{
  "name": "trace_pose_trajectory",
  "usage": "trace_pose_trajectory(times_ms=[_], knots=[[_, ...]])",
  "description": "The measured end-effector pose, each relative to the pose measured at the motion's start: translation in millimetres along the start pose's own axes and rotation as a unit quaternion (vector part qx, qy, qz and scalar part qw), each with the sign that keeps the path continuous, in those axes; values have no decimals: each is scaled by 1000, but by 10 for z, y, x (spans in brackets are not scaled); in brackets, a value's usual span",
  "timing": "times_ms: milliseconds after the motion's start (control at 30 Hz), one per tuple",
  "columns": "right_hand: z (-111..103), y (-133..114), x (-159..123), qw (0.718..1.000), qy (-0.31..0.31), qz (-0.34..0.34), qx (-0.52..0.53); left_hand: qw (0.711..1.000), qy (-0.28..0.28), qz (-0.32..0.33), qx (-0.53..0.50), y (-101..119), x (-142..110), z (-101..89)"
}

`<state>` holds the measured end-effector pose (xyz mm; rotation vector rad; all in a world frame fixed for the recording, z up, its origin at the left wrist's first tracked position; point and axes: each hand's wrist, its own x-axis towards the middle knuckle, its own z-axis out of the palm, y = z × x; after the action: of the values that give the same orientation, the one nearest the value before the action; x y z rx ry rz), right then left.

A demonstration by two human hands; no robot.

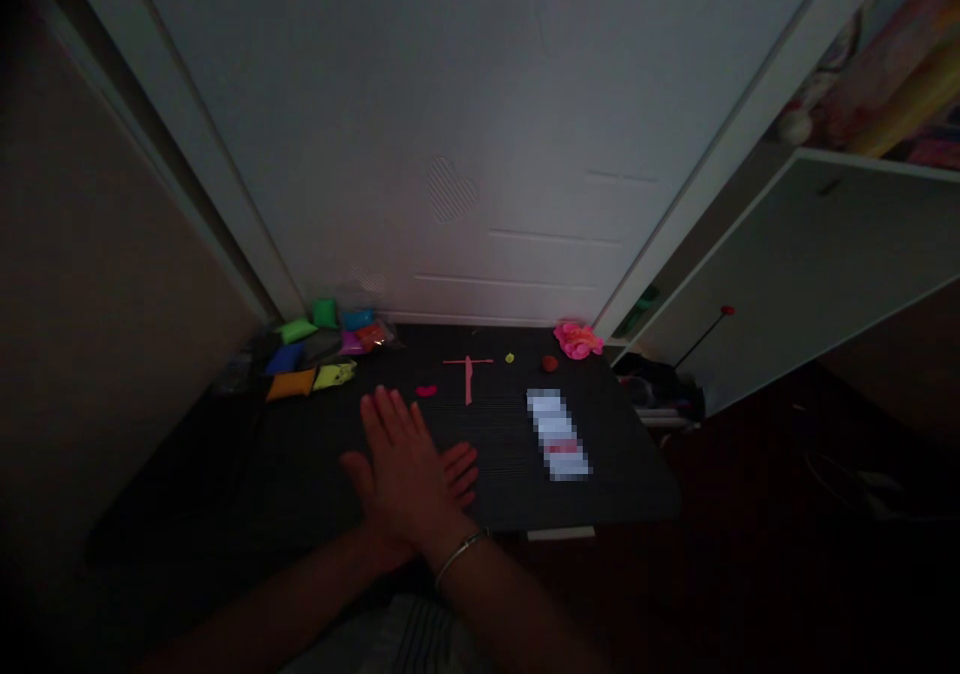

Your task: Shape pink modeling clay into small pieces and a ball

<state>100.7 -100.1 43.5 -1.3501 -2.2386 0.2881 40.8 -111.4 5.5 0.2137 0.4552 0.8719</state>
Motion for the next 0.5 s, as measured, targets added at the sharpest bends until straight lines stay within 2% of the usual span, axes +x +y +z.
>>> trace_pose_trajectory(times_ms=[33, 100, 233, 267, 367, 400, 433, 500], knots=[[-2, 25, 12, 1000, 7, 16, -1, 1000, -16, -20, 0, 8, -19, -18], [8, 66, -14, 999, 7, 43, 1, 1000, -12, -26, 0, 87, -34, -57], [88, -56, -162, 999, -30, 0, 28, 1000, -6, 27, 7, 218, 32, -154], [102, -111, -171, 999, -33, -13, 34, 999, -14, 30, 14, 194, 50, -179], [88, -174, -94, 999, -14, -7, 29, 999, -33, -16, 25, 39, 40, -232], [70, -147, -55, 1000, -9, 0, 27, 997, -70, -38, 25, -3, 19, -235], [50, -101, -27, 1000, -4, 9, 24, 995, -90, -39, 23, -23, -4, -231], [25, 1, -27, 999, -1, 36, 11, 996, -83, -16, 18, 2, -28, -206]])
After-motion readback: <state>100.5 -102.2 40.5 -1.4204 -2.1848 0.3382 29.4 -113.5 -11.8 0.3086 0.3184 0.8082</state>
